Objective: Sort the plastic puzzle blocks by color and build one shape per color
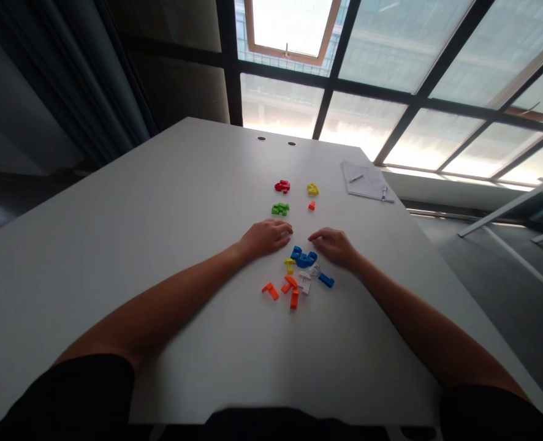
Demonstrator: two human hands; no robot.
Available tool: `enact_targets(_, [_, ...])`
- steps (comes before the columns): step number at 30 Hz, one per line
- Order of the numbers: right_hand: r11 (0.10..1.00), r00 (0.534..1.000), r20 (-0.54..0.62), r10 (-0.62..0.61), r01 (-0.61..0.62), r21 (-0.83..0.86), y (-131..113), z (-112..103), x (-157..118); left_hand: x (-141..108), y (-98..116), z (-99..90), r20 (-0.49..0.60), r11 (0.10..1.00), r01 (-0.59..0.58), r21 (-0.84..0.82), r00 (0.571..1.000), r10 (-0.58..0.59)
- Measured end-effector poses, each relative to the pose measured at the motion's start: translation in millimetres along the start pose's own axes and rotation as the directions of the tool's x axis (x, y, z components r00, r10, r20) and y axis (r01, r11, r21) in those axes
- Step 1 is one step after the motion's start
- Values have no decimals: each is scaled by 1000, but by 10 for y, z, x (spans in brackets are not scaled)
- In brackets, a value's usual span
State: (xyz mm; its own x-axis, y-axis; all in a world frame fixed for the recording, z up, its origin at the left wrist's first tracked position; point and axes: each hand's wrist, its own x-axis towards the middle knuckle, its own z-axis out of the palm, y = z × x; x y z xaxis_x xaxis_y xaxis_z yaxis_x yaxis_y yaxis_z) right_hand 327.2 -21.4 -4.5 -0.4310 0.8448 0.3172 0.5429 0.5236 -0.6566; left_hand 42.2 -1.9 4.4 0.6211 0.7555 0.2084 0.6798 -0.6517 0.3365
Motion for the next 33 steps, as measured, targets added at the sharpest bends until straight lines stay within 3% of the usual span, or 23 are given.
enact_targets(5, [977, 966, 147, -212, 212, 11, -359, 30, -28, -8, -6, 6, -4, 1000, -5, 0, 1000, 5])
enact_targets(10, [954, 945, 213, -250, 278, -113, -461, 91, 39, -8, -24, 28, -18, 1000, -3, 2, 1000, 3])
enact_targets(13, [953, 967, 146, -211, 236, -187, -247, 9, 80, -2, -30, 28, -13, 1000, -9, 7, 1000, 9])
enact_targets(17, [959, 996, -36, -87, 74, -274, 213, -193, 111, 0, -29, 17, 3, 1000, 4, 11, 1000, -4])
enact_targets(22, [938, 972, -233, 42, -118, -326, 644, -406, 97, -1, -22, 15, 1, 1000, 2, 15, 1000, -2])
enact_targets(27, [921, 943, -332, 19, -146, -361, 823, -462, 115, 1, -16, 24, -9, 1000, -4, 12, 1000, 4])
enact_targets(33, [877, 951, -309, -4, -145, -458, 934, -464, 149, 10, -22, 36, -11, 999, -6, 33, 1000, 7])
